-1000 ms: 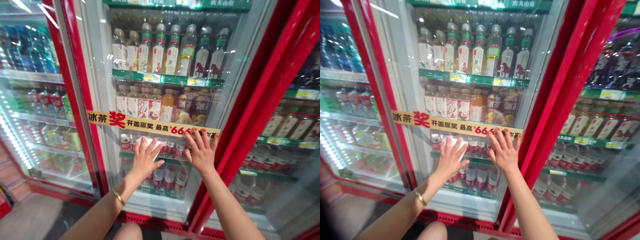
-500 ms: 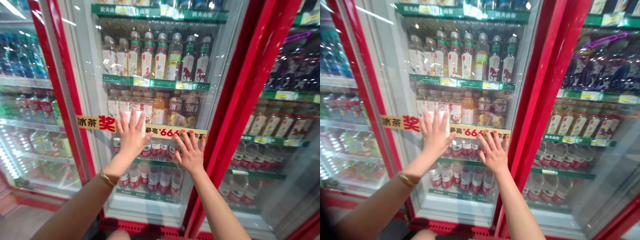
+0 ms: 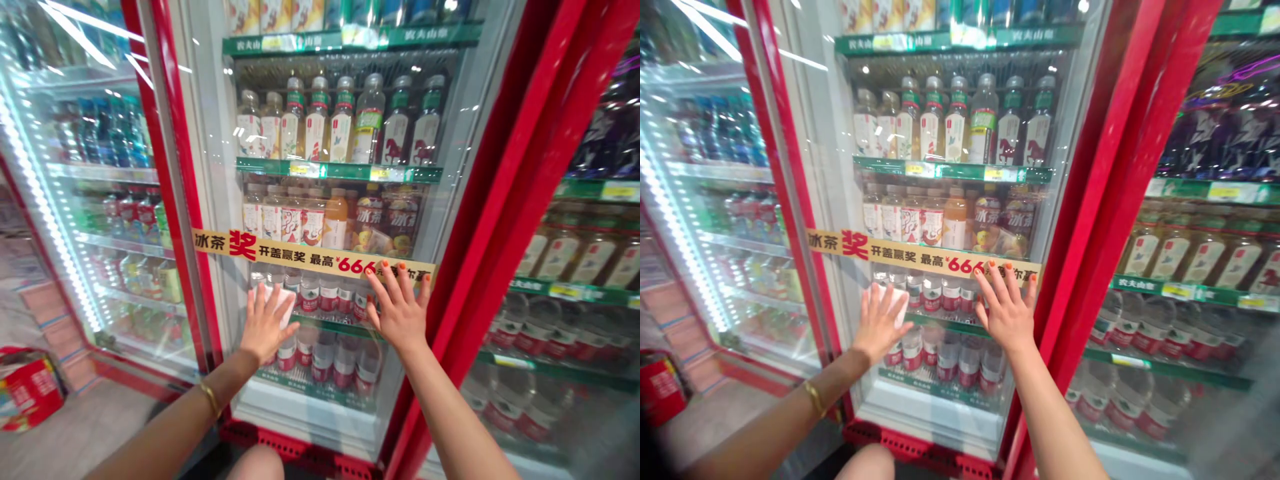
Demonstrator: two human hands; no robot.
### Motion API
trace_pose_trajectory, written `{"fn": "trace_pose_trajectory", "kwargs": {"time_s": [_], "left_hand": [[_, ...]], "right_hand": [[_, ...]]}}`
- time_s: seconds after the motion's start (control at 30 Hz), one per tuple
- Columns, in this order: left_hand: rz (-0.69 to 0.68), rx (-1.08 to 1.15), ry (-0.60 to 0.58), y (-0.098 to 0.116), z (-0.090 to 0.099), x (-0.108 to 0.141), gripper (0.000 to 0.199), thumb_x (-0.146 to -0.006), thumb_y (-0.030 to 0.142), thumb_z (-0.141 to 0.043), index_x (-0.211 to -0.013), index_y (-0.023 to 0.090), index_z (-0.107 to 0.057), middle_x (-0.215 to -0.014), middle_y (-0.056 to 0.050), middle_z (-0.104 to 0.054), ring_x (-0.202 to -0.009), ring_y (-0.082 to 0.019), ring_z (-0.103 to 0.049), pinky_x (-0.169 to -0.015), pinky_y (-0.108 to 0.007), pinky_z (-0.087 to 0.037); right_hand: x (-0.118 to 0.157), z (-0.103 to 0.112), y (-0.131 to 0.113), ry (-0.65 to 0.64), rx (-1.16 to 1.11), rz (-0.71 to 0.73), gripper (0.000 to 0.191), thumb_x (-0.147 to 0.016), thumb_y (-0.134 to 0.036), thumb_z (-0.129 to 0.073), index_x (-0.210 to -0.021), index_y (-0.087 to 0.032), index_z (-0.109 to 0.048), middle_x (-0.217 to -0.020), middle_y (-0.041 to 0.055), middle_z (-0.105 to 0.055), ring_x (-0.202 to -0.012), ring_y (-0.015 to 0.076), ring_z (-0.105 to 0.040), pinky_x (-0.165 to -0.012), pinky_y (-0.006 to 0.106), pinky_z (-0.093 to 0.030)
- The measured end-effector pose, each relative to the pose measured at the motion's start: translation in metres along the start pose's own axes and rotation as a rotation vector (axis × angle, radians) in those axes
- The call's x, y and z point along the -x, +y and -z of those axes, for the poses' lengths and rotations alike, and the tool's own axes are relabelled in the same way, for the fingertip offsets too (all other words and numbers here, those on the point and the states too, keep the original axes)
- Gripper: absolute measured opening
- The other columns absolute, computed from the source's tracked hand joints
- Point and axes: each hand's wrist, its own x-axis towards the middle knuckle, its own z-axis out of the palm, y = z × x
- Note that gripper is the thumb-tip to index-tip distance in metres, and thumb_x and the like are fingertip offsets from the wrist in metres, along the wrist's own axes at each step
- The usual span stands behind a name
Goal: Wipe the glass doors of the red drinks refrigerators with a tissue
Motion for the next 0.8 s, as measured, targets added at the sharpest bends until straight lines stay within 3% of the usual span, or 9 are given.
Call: {"fn": "trace_pose_trajectory", "kwargs": {"time_s": [0.07, 0.13, 0.23, 0.33, 0.43, 0.53, 0.6, 0.67, 0.8], "left_hand": [[0.143, -0.011, 0.015, -0.024, 0.013, -0.061, 0.085, -0.108, 0.061, -0.048, -0.179, 0.026, -0.017, -0.187, -0.011, 0.008, -0.172, -0.041, 0.018, -0.137, -0.076, -0.001], [0.266, 0.05, 0.028, -0.035, 0.026, -0.127, 0.086, -0.107, 0.068, -0.046, -0.179, 0.034, -0.011, -0.188, -0.007, 0.007, -0.172, -0.04, 0.018, -0.137, -0.076, -0.001], [0.221, 0.078, 0.073, -0.017, 0.034, -0.191, 0.088, -0.106, 0.073, -0.045, -0.179, 0.035, -0.012, -0.189, -0.005, 0.006, -0.172, -0.041, 0.018, -0.137, -0.074, 0.002], [0.071, 0.05, 0.04, 0.029, 0.021, -0.172, 0.094, -0.101, 0.077, -0.052, -0.178, 0.037, -0.017, -0.189, -0.002, 0.001, -0.173, -0.041, 0.017, -0.139, -0.072, 0.0], [-0.128, 0.021, -0.036, 0.065, -0.005, -0.083, 0.092, -0.096, 0.08, -0.059, -0.175, 0.041, -0.031, -0.188, 0.002, -0.011, -0.174, -0.037, 0.014, -0.142, -0.065, 0.002], [-0.201, 0.005, -0.119, 0.06, -0.024, 0.008, 0.079, -0.094, 0.08, -0.063, -0.165, 0.05, -0.047, -0.182, 0.01, -0.034, -0.175, -0.028, 0.012, -0.143, -0.054, 0.009], [-0.144, 0.006, -0.129, 0.034, -0.026, 0.032, 0.067, -0.096, 0.073, -0.064, -0.159, 0.052, -0.055, -0.178, 0.008, -0.041, -0.175, -0.03, 0.009, -0.143, -0.057, 0.007], [0.011, 0.009, -0.112, 0.0, -0.014, 0.014, 0.07, -0.102, 0.066, -0.057, -0.167, 0.042, -0.048, -0.185, -0.001, -0.027, -0.175, -0.036, 0.011, -0.141, -0.068, 0.002], [0.365, 0.113, -0.02, -0.046, 0.028, -0.107, 0.089, -0.106, 0.073, -0.038, -0.179, 0.027, -0.015, -0.188, -0.011, 0.01, -0.172, -0.043, 0.019, -0.136, -0.078, 0.002]], "right_hand": [[0.0, -0.001, -0.001, 0.019, -0.009, -0.003, 0.08, -0.098, -0.036, -0.068, -0.173, -0.035, -0.039, -0.172, 0.0075, -0.054, -0.165, 0.034, -0.041, -0.141, 0.064, -0.004], [0.0, -0.001, -0.001, 0.048, -0.011, 0.002, 0.083, -0.098, -0.035, -0.069, -0.174, -0.034, -0.036, -0.171, 0.0071, -0.054, -0.166, 0.0321, -0.039, -0.141, 0.063, -0.004], [-0.001, -0.002, -0.001, 0.064, -0.01, 0.009, 0.084, -0.098, -0.034, -0.069, -0.175, -0.034, -0.034, -0.171, 0.0075, -0.054, -0.165, 0.0323, -0.041, -0.141, 0.063, -0.005], [-0.001, 0.0, -0.001, 0.026, -0.004, 0.009, 0.084, -0.098, -0.035, -0.069, -0.175, -0.035, -0.034, -0.173, 0.0079, -0.052, -0.163, 0.035, -0.044, -0.141, 0.065, -0.005], [-0.001, 0.002, -0.001, 0.011, 0.007, 0.014, 0.084, -0.099, -0.037, -0.069, -0.175, -0.034, -0.034, -0.172, 0.008, -0.053, -0.165, 0.0339, -0.042, -0.141, 0.063, -0.003], [-0.001, 0.003, -0.001, 0.015, 0.004, 0.015, 0.084, -0.098, -0.036, -0.069, -0.175, -0.032, -0.035, -0.171, 0.0076, -0.055, -0.168, 0.0313, -0.035, -0.142, 0.061, -0.001], [-0.001, 0.003, -0.002, 0.001, 0.002, 0.014, 0.085, -0.097, -0.036, -0.069, -0.175, -0.032, -0.035, -0.171, 0.0071, -0.055, -0.169, 0.0317, -0.034, -0.142, 0.061, -0.001], [0.0, 0.001, -0.002, -0.017, 0.004, 0.003, 0.085, -0.097, -0.036, -0.069, -0.175, -0.033, -0.035, -0.172, 0.0067, -0.054, -0.168, 0.0328, -0.035, -0.141, 0.061, -0.001], [0.001, 0.001, -0.002, -0.02, 0.015, -0.01, 0.082, -0.097, -0.036, -0.068, -0.174, -0.034, -0.037, -0.171, 0.0064, -0.055, -0.167, 0.0331, -0.037, -0.141, 0.061, -0.002]]}}
